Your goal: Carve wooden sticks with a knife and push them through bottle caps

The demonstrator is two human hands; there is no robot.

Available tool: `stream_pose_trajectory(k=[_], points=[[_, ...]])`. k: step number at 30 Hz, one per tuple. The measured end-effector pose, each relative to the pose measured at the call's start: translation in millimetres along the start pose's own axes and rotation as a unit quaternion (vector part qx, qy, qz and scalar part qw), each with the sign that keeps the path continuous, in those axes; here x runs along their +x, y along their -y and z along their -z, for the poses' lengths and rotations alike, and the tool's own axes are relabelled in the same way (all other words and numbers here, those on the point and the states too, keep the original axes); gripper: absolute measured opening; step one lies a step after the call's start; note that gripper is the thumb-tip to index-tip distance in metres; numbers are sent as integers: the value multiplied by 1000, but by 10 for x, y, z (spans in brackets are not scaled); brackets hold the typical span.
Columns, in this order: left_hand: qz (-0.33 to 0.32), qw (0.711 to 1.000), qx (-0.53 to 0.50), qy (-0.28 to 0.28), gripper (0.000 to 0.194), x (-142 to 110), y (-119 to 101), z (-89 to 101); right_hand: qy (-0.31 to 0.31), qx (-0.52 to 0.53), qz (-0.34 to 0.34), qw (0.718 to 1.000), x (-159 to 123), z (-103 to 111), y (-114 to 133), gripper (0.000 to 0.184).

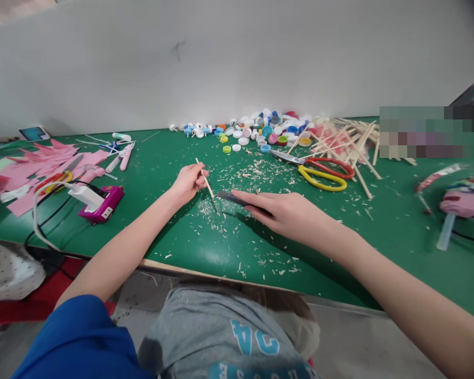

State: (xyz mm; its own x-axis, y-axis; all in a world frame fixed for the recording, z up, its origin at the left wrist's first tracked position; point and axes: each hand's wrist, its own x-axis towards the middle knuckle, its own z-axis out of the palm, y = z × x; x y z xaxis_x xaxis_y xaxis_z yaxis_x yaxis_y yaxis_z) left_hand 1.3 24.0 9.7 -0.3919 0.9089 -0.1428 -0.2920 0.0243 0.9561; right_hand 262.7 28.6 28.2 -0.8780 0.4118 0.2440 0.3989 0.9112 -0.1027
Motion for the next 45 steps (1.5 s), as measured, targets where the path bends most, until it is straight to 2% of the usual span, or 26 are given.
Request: stream_pose_trajectory(k=[11,17,21,25,31,37,42,43,45], points=[[-14,1000,19,8,23,-117,-32,-84,3,-54,21,998,-7,-83,-29,47],[-29,999,34,9,19,-89,-14,-70,-6,-31,9,999,-1,-53,-63,47],[-54,995,81,2,14,-69,20,-68,-32,-12,-15,999,6,7,-97,45],[-78,988,131,13,11,-49,58,-65,-29,-40,-9,999,7,-8,-131,45],[-142,977,149,53,10,-67,33,-87,-16,-76,6,997,-7,-79,-167,47],[-183,966,167,74,13,-121,7,-124,-11,-89,13,996,-37,-46,-153,46],[-224,953,192,72,12,-137,-15,-118,-8,-77,6,997,-31,-12,-122,47],[-231,952,190,67,15,-141,-27,-115,-8,-71,5,997,-29,-13,-121,47],[-238,954,177,47,42,-156,-63,-104,-10,-60,5,998,-25,-21,-126,47]])
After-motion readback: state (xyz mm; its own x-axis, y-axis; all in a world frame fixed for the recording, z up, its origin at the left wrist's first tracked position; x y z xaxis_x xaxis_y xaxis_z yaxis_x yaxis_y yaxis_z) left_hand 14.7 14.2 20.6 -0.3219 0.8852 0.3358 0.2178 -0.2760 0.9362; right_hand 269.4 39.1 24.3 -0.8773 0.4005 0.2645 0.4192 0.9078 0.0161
